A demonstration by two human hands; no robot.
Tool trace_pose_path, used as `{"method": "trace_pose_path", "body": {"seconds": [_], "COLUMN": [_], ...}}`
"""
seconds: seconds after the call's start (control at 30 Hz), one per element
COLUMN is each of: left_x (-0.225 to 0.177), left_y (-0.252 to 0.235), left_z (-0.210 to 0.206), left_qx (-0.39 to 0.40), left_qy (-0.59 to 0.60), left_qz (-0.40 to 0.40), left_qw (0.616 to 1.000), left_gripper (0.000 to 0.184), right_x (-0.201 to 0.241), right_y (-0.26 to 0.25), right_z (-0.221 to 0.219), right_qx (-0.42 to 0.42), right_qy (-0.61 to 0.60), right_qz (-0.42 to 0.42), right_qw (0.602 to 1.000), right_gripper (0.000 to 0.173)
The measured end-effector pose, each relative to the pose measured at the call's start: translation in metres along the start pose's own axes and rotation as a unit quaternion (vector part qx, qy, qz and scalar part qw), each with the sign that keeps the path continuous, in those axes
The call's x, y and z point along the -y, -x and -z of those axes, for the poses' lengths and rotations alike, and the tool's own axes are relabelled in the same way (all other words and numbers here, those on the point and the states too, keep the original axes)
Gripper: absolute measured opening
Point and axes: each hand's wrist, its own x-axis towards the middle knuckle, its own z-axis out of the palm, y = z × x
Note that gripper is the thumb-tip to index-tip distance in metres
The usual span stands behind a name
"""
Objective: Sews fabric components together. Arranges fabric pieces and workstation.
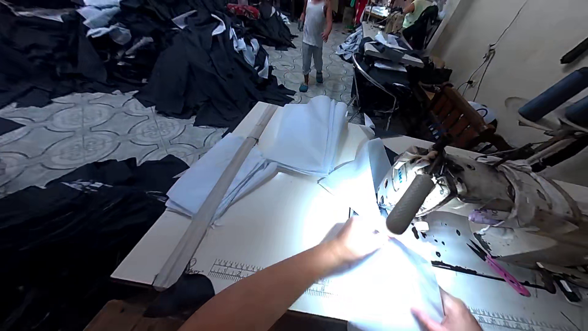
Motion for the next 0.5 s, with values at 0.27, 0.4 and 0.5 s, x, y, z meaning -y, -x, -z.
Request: {"method": "trace_pose_path", "body": {"seconds": [0.27, 0.4, 0.5], "left_x": [0.000, 0.003, 0.002], "left_y": [-0.007, -0.011, -0.007], "left_z": [0.034, 0.026, 0.009], "left_qx": [0.187, 0.371, 0.321], "left_qy": [0.005, -0.172, -0.167], "left_qz": [-0.011, -0.025, -0.015], "left_qw": [0.982, 0.912, 0.932], "left_gripper": [0.017, 0.029, 0.029], "right_x": [-0.008, -0.050, -0.089], "right_y": [-0.004, 0.032, 0.054], "right_z": [0.067, 0.030, 0.035], "right_qx": [-0.239, -0.038, -0.108], "right_qy": [0.255, 0.111, 0.024], "right_qz": [0.165, 0.048, -0.010], "right_qw": [0.922, 0.992, 0.994], "right_gripper": [0.020, 0.017, 0.034]}}
